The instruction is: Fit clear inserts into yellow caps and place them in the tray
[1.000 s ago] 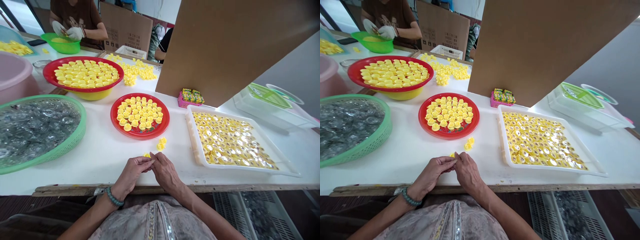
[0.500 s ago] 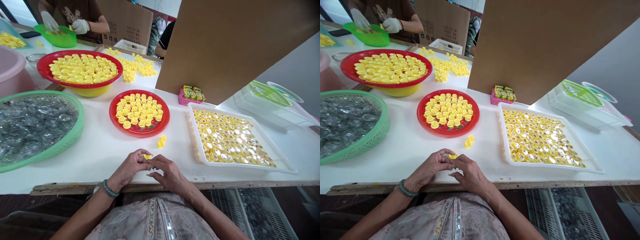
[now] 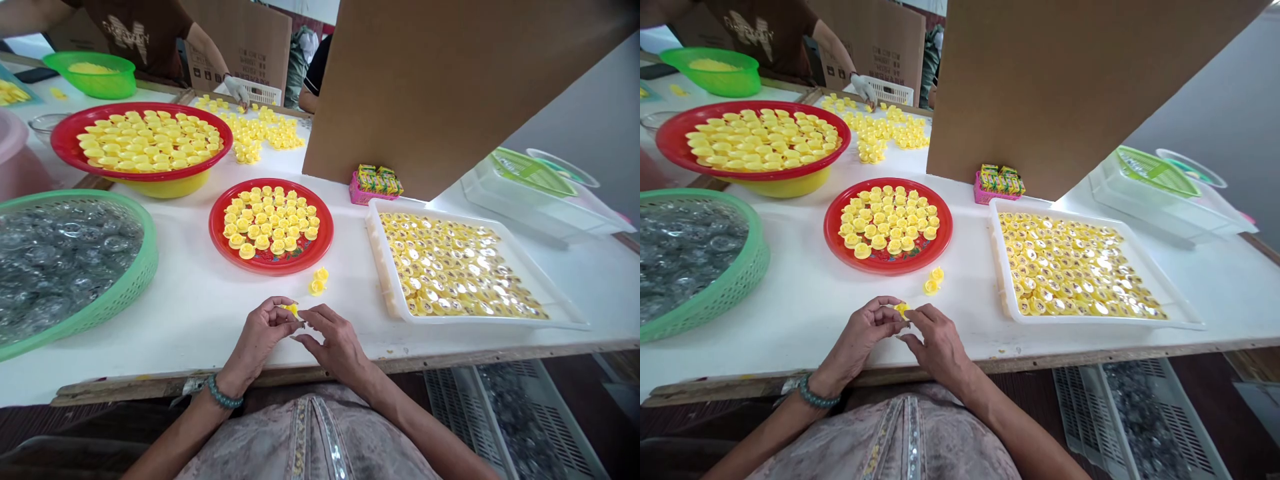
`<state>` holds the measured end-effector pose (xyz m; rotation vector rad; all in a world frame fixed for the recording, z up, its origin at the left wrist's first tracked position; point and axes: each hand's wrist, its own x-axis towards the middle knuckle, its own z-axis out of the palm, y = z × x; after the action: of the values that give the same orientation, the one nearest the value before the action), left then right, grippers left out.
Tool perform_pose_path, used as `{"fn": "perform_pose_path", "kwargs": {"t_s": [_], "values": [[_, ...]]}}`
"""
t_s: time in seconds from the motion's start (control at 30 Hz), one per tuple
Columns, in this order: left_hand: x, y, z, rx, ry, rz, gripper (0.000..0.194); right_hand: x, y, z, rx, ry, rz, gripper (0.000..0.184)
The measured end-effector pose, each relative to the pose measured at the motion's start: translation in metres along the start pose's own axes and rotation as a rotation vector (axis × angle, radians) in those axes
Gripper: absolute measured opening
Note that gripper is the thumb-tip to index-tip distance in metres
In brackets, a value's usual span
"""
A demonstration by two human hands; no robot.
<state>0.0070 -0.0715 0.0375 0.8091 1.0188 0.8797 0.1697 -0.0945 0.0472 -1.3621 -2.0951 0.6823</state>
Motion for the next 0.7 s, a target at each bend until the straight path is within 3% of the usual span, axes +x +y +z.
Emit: {"fn": "perform_pose_path", "kwargs": {"t_s": [0.17, 0.3, 0.4, 0.7], "values": [[0.004, 0.005, -0.016, 0.159, -0.100, -0.002, 0.037, 0.002, -0.003, -0.001, -0.027, -0.070, 0.030, 0.025], [0.020, 0.010, -0.032, 0.480, 0.034, 0.117, 0.028, 0.012, 0.000, 0.006, -0.146, 0.021, 0.172, 0.017], [0.035, 0.008, -0.038, 0.668, 0.069, 0.117, 0.029, 0.021, 0.002, 0.013, -0.238, 0.027, 0.199, 0.013], [0.046, -0.012, -0.032, 0.534, -0.041, 0.078, 0.024, 0.031, 0.007, 0.024, -0.347, -0.061, 0.143, 0.011]]}}
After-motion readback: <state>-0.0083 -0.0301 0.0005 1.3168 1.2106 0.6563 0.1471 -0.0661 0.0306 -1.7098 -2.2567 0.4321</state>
